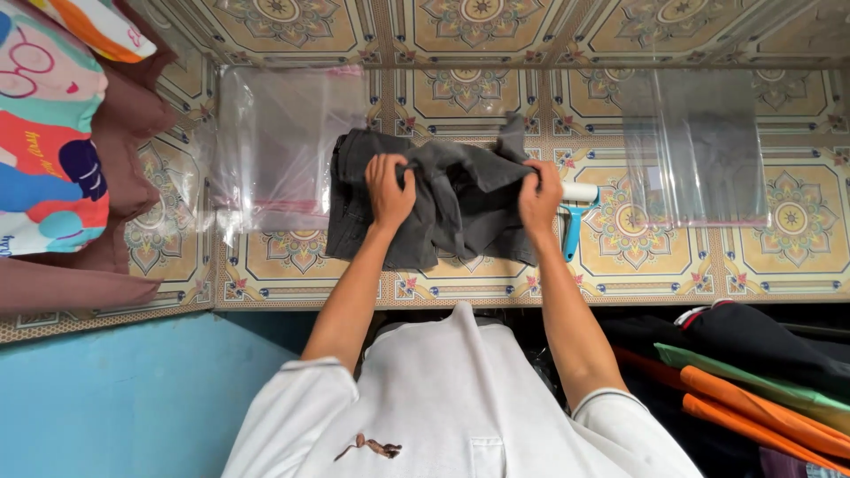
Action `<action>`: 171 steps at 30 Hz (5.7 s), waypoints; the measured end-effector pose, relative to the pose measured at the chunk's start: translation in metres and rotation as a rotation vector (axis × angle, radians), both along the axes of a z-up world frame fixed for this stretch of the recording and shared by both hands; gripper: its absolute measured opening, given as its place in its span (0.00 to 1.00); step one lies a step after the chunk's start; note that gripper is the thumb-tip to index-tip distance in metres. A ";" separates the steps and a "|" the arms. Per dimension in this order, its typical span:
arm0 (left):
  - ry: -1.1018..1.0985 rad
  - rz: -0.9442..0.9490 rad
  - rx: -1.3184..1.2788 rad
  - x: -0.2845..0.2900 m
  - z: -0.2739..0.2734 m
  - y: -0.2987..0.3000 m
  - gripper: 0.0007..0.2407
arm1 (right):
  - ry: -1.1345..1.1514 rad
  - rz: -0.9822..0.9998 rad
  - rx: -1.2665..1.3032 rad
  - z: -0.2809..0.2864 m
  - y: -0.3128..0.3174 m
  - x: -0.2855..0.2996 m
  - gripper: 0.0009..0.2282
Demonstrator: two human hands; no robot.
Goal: The person unfolds a pair of dark gray trousers on a patterned countertop and uses a blue lint roller to remove lint and debris from the fabric. The person systematically rolls over both legs and the waist area, then folds the trousers in half.
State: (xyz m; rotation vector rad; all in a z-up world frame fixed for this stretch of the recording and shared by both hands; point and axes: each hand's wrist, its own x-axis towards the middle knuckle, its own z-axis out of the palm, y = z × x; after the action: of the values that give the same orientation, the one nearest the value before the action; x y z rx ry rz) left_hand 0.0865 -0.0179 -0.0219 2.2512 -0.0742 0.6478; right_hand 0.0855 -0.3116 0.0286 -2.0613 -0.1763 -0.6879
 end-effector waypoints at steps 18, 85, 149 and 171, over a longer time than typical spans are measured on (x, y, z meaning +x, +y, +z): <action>0.787 -0.322 0.741 0.017 -0.082 0.045 0.19 | 0.580 0.256 -0.728 -0.107 0.018 0.023 0.26; 0.326 -0.380 0.143 -0.079 -0.046 -0.066 0.14 | 0.389 -0.692 -0.244 -0.143 -0.109 -0.037 0.29; 0.799 -0.248 0.426 -0.056 -0.036 -0.044 0.21 | 0.481 0.041 -0.345 -0.113 -0.016 -0.024 0.15; 1.045 -0.195 0.625 0.072 -0.045 -0.073 0.37 | 0.746 0.060 -0.474 -0.081 -0.026 -0.006 0.16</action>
State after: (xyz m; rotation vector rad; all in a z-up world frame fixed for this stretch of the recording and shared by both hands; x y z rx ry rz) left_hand 0.1584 -0.0906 -0.0670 2.8400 0.0326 -0.8003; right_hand 0.0797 -0.3375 -0.0526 -2.6075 0.0367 0.2163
